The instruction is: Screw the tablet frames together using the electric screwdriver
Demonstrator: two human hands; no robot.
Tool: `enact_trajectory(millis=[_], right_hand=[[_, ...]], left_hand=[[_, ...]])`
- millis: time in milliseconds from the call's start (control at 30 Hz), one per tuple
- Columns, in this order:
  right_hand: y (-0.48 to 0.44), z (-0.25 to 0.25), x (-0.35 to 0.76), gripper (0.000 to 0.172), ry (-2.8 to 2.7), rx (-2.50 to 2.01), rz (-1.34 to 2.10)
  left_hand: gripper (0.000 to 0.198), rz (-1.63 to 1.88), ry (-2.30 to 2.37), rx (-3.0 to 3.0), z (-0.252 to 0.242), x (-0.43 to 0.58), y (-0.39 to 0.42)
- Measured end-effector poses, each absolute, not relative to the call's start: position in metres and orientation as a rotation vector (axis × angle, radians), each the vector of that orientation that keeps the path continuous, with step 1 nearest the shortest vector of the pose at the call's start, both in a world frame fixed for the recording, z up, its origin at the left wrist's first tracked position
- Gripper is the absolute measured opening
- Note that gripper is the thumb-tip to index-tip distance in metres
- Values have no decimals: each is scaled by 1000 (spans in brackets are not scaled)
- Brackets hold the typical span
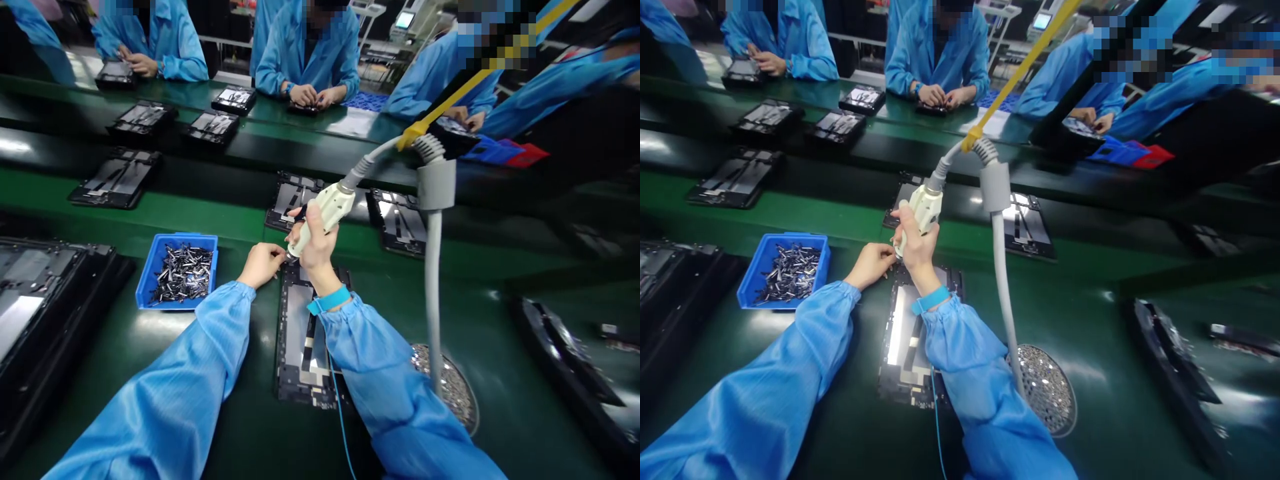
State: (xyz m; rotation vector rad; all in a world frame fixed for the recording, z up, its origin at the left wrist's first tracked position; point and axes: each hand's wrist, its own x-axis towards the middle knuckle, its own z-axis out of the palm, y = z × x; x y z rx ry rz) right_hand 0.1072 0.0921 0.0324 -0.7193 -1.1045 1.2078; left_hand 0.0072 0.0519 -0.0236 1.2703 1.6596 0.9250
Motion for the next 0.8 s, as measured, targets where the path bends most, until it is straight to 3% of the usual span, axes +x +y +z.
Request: enact_trajectory(millis=[800], right_hand=[[89, 33, 106, 37, -1119, -732, 1170]], left_hand=[[16, 891, 1697, 1324, -22, 11, 50]])
